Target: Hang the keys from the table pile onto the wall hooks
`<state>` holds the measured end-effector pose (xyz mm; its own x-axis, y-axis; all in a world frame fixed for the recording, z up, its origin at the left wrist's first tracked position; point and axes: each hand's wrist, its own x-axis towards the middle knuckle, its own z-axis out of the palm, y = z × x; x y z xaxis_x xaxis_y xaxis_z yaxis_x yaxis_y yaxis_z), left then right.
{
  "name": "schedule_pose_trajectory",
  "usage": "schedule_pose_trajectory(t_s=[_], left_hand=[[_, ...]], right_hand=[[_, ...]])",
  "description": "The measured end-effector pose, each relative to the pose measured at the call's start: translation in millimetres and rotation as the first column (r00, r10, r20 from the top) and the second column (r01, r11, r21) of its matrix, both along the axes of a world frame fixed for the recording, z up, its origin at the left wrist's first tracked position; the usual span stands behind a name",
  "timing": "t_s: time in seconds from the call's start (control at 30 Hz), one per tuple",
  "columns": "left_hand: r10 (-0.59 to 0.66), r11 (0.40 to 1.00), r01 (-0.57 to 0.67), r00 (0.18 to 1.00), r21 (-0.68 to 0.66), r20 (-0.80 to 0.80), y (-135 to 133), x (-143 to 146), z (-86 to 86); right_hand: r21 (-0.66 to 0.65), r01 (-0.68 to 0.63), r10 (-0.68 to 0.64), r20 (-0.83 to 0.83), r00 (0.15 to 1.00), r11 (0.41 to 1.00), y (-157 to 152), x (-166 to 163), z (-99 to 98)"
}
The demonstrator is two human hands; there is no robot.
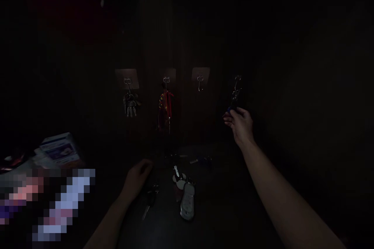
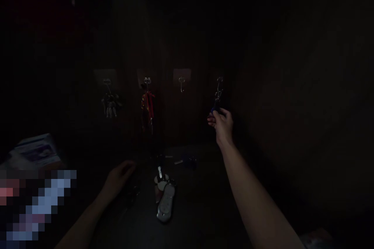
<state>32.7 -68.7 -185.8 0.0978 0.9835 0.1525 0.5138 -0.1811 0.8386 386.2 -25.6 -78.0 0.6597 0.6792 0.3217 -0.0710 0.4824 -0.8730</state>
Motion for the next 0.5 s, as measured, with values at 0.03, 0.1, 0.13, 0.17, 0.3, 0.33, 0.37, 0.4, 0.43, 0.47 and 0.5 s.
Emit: schedule_pose_trajectory(t_s=[0.03,0.1,0.13,0.17,0.3,0.33,0.37,0.4,0.43,0.47,0.5], left_hand=[[-0.002,1.0,0.002,1.0,0.003,-0.007,0.2,-0.2,-0.6],[-0.013,1.0,0.013,1.0,-0.001,-0.024,0.5,-0.9,-1.2],[-0.016,1.0,0.016,0.999,-0.002,-0.03,0.5,-1.1,-1.2],[-0.02,1.0,0.02,0.999,-0.003,-0.035,0.5,-1.4,-0.9],[-0.034,0.999,0.034,0.999,-0.004,-0.026,-0.1,-1.9,1.2],[-0.036,0.999,0.036,0.999,-0.007,-0.021,-0.2,-2.1,1.4],[-0.037,0.999,0.037,0.999,-0.01,-0.018,-0.2,-2.3,1.4],[-0.038,0.999,0.038,0.999,-0.011,-0.015,-0.1,-2.6,1.2],[-0.043,0.999,0.043,0.999,-0.01,-0.013,0.1,-3.0,0.9],[-0.05,0.999,0.05,0.999,-0.007,-0.011,0.3,-3.3,0.5],[-0.057,0.998,0.057,0.998,-0.005,-0.009,0.5,-3.7,0.2]], right_hand=[[0.0,-0.009,0.009,-0.006,1.0,1.0,-1.8,-1.9,-3.0],[-0.001,-0.029,0.029,-0.008,1.0,1.0,-5.8,-6.3,-8.7],[-0.002,-0.038,0.038,-0.007,0.999,0.999,-8.0,-8.6,-11.6],[-0.006,-0.047,0.047,-0.006,0.999,0.999,-10.2,-10.9,-14.6],[-0.048,-0.086,0.086,0.003,0.996,0.995,-19.2,-21.0,-30.1],[-0.061,-0.099,0.1,0.007,0.995,0.993,-21.4,-23.9,-34.9],[-0.073,-0.111,0.112,0.011,0.994,0.991,-23.7,-26.9,-39.8],[-0.086,-0.124,0.125,0.013,0.992,0.989,-26.0,-30.2,-44.9],[-0.102,-0.135,0.137,0.014,0.99,0.986,-28.5,-33.8,-49.9],[-0.121,-0.146,0.149,0.016,0.989,0.982,-31.3,-37.6,-54.7],[-0.143,-0.159,0.164,0.021,0.986,0.977,-34.3,-41.6,-59.2]])
